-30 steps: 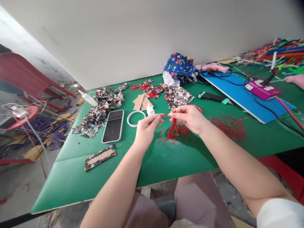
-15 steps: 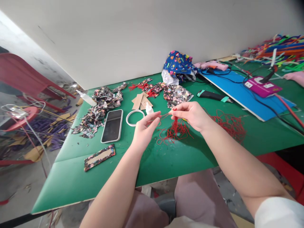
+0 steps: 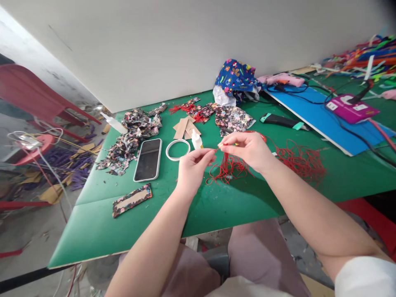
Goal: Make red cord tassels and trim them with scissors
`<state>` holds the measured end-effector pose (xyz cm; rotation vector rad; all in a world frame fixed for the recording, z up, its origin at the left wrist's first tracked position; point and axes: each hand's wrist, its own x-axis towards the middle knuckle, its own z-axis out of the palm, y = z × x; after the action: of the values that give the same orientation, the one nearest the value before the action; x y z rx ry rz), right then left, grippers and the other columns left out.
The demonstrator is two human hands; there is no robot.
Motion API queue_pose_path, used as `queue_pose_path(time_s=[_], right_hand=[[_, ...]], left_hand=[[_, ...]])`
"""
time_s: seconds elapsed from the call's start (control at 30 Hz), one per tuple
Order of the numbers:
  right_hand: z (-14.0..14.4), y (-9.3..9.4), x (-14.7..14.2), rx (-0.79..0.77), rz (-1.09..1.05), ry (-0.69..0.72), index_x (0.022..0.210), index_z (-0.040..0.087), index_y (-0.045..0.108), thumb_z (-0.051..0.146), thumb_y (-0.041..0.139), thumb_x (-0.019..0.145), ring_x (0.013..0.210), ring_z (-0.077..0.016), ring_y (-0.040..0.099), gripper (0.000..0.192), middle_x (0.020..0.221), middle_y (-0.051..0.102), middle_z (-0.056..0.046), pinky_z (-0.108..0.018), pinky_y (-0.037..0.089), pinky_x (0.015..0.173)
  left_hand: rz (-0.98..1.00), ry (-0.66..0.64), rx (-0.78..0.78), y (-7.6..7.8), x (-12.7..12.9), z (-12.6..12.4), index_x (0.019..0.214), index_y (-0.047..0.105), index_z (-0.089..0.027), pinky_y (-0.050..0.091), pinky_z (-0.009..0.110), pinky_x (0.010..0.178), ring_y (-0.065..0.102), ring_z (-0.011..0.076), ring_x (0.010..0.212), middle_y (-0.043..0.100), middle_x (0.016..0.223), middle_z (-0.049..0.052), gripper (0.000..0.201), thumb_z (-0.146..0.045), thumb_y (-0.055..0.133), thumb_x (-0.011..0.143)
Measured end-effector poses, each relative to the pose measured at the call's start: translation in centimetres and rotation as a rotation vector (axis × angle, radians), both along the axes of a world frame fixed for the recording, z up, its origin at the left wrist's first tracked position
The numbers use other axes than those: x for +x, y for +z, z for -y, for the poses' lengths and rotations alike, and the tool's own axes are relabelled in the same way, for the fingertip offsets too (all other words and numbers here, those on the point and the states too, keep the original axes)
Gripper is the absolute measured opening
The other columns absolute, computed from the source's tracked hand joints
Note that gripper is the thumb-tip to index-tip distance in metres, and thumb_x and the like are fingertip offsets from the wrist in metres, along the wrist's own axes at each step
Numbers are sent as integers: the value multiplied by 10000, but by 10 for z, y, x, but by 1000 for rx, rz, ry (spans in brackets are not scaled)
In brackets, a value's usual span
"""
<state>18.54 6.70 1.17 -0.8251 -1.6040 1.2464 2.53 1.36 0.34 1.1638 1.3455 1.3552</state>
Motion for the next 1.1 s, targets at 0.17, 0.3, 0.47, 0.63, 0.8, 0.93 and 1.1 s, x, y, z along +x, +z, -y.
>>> queue_pose_path(time_s=[0.17, 0.3, 0.47, 0.63, 0.8, 0.93, 1.1], right_hand=[[1, 2, 1, 151, 17, -151, 707, 233, 703, 289, 714, 686, 777, -151, 626, 61, 801, 681, -11, -309, 515, 718], [7, 7, 0, 282, 134, -160, 757, 255, 712, 268, 682, 728, 811, -150, 626, 44, 843, 686, -6, -304, 513, 730], [6, 5, 1, 420, 232, -102, 770, 247, 704, 246, 662, 753, 834, -147, 615, 45, 855, 677, -10, -320, 488, 803], [2, 0, 0, 439, 294, -52, 762, 252, 703, 258, 668, 749, 858, -161, 600, 38, 837, 677, -11, -340, 479, 810], [3, -1, -1, 447, 313, -31, 756, 237, 689, 275, 659, 756, 850, -165, 594, 49, 825, 673, -14, -341, 478, 799], [4, -1, 0, 460, 333, -11, 764, 210, 653, 270, 621, 786, 858, -163, 590, 72, 837, 657, -24, -336, 462, 821], [4, 1, 1, 424, 304, -17, 759, 198, 621, 267, 588, 804, 830, -150, 586, 89, 838, 636, -25, -312, 458, 797]], left_hand=[[121, -3, -32, 1, -1, -1, 756, 673, -142, 471, 211, 596, 579, 83, 586, 643, 628, 5, 197, -330, 681, 701], [61, -49, -33, 1, 0, 1, 738, 661, -156, 378, 192, 428, 449, 45, 424, 595, 591, -21, 204, -358, 666, 710], [-244, -43, 48, 1, -2, 4, 744, 685, -178, 345, 199, 459, 463, 69, 503, 597, 596, -11, 175, -348, 646, 732], [-333, -44, 75, 2, -3, 4, 784, 704, -182, 406, 231, 549, 553, 124, 626, 661, 690, 20, 192, -350, 615, 753], [-337, -46, 68, 2, -3, 4, 789, 710, -183, 414, 236, 559, 559, 129, 630, 668, 694, 22, 192, -346, 618, 749], [-333, -52, 72, 0, -3, 4, 791, 710, -182, 381, 224, 521, 519, 110, 590, 648, 663, 14, 193, -347, 616, 752], [-252, -44, 39, 0, -4, 3, 770, 703, -191, 326, 208, 456, 427, 68, 488, 602, 599, -15, 187, -360, 630, 739]])
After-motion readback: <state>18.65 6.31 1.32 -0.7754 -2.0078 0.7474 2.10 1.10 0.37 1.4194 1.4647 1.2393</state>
